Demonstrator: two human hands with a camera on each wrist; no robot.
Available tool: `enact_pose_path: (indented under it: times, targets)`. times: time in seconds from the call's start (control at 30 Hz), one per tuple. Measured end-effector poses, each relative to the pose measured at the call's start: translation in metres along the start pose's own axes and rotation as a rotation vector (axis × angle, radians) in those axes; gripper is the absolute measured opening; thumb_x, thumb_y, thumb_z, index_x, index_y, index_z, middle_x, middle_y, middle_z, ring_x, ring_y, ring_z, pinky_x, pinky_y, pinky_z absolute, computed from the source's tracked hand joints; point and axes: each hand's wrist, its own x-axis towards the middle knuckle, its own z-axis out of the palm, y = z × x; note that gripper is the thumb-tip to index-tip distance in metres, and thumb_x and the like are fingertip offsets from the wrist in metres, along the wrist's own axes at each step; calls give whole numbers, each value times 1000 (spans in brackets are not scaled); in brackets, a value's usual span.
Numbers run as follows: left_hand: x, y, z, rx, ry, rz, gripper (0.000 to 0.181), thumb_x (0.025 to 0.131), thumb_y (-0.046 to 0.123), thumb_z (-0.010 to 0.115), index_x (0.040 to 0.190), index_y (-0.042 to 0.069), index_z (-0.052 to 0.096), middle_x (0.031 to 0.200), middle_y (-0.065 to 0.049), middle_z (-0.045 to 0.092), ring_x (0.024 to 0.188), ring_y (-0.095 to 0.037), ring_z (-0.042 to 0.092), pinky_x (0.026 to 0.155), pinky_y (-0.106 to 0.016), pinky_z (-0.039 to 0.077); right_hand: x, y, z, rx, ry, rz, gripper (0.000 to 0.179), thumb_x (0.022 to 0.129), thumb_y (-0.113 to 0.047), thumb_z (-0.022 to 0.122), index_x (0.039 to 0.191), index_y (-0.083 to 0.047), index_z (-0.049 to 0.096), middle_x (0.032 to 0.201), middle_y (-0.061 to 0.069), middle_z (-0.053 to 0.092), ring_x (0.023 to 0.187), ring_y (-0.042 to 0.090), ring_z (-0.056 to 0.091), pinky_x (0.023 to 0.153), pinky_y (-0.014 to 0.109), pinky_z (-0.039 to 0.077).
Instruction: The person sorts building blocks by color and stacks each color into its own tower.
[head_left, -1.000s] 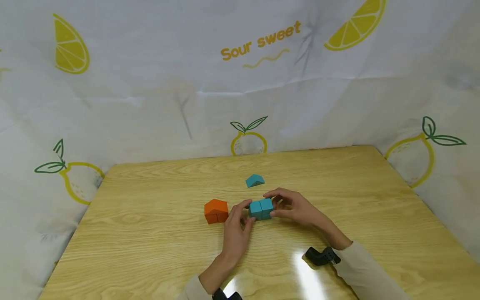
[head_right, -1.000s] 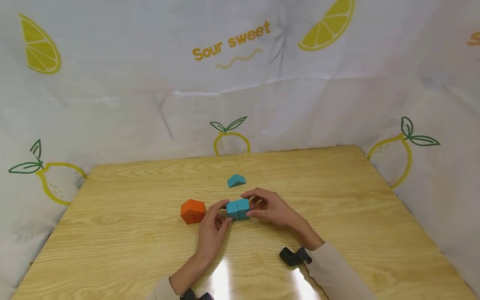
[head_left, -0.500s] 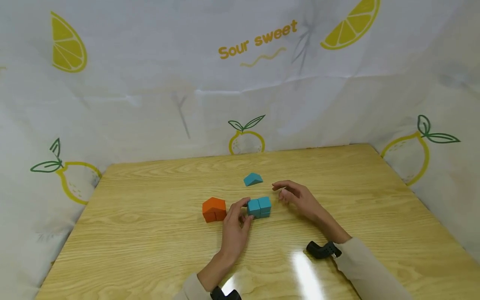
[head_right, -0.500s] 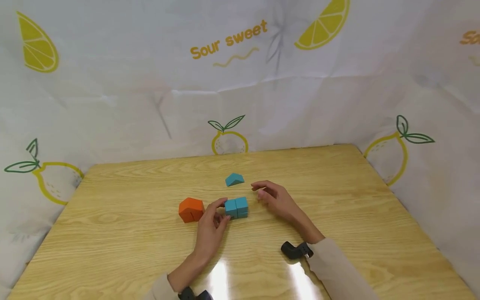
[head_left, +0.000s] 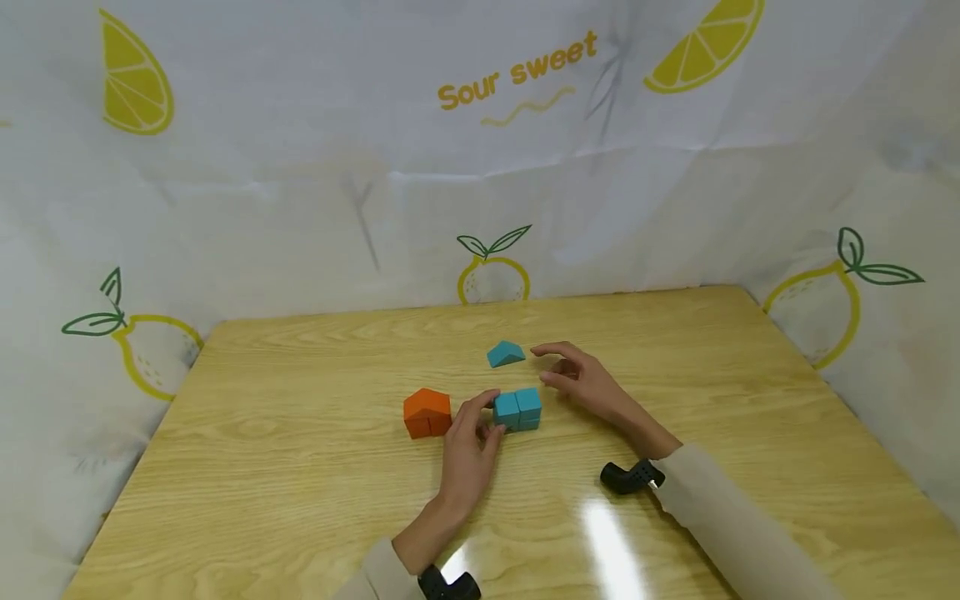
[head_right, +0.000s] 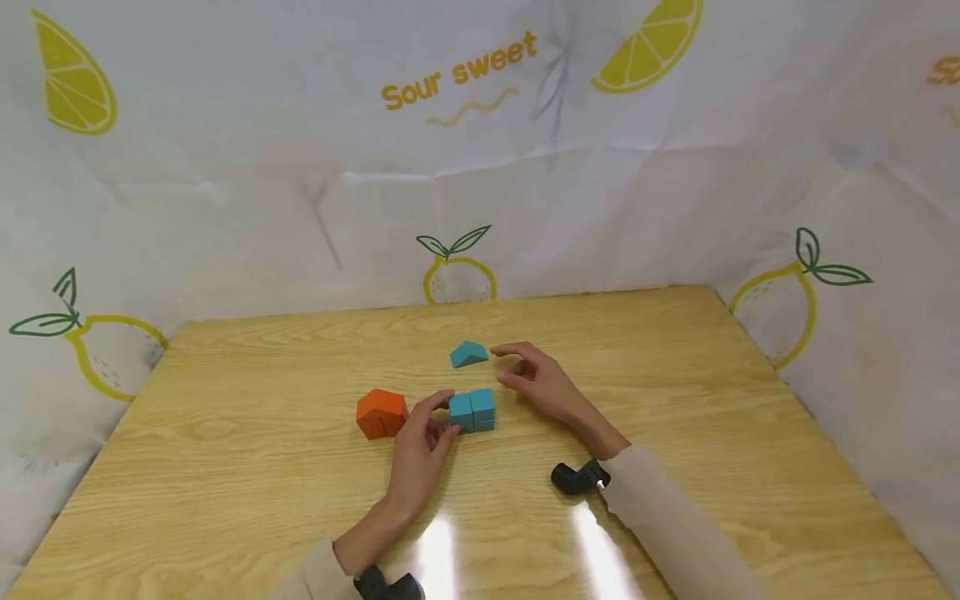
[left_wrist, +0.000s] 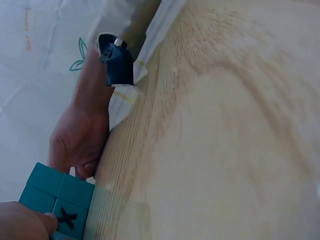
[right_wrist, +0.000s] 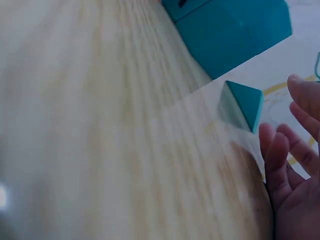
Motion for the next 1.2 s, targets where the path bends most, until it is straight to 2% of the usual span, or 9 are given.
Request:
enact_pose_path:
  times: [0.17, 0.3, 0.5, 0.73, 0.93, 1.03, 1.13, 1.2]
  targets:
    - [0, 1, -2, -13, -3, -1, 47, 84, -6, 68, 128, 8, 56, 113, -5, 60, 68, -13, 49, 60, -25, 46, 22, 26, 1, -22, -13, -35, 45, 95, -6, 59, 138, 1, 46, 138, 17, 40, 89, 30, 60, 75, 31, 49]
    - [-1, 2, -1, -21, 1, 11, 47, 85, -6, 68, 128, 8, 56, 112, -6, 60, 67, -13, 49, 60, -25, 46, 34, 37, 2, -70, -35, -36, 46, 94, -7, 61, 138, -5, 48, 135, 13, 43, 82, 25, 59, 71, 30, 48]
    - [-1, 2, -2, -8, -5, 11, 47, 84, -7, 68, 128, 7, 55, 113, -5, 60, 66, -12, 49, 59, -24, 45, 45, 33, 5, -183, -49, -15, 47, 91, -11, 66, 136, -11, 52, 127, 9, 52, 77, 22, 55, 68, 32, 44]
    - [-1, -1, -1, -16, -2, 17, 48, 84, -7, 69, 128, 7, 55, 112, -5, 60, 66, -10, 48, 58, -23, 45, 51, 9, 10, -155, -74, 12, 46, 90, -4, 66, 134, 0, 53, 127, 17, 55, 72, 32, 50, 65, 32, 41]
    - [-3, -2, 0, -22, -9, 13, 49, 84, -7, 69, 128, 8, 55, 112, -4, 60, 66, -11, 48, 58, -24, 45, 57, 31, 11, -190, -90, 48, 45, 91, -16, 68, 134, -10, 55, 127, 6, 57, 72, 20, 52, 66, 30, 42]
    - [-3, -3, 0, -19, -15, 7, 49, 84, -6, 69, 129, 9, 55, 113, -3, 60, 66, -11, 48, 58, -24, 45, 59, 39, 9, -199, -97, 59, 44, 90, -20, 69, 132, -16, 57, 126, 2, 58, 75, 19, 54, 67, 33, 44]
    - [-2, -3, 0, -13, -18, 2, 49, 85, -6, 69, 129, 9, 54, 113, -3, 60, 67, -10, 48, 59, -24, 45, 60, 41, 8, -198, -96, 53, 42, 90, -22, 69, 130, -17, 59, 121, 0, 60, 74, 20, 54, 67, 33, 45]
    - [-2, -3, -1, -13, -17, 3, 49, 85, -6, 68, 129, 9, 54, 113, -3, 59, 67, -10, 48, 59, -24, 45, 59, 30, 8, -186, -94, 53, 41, 91, -18, 68, 130, -12, 59, 119, 4, 61, 75, 24, 53, 68, 35, 44]
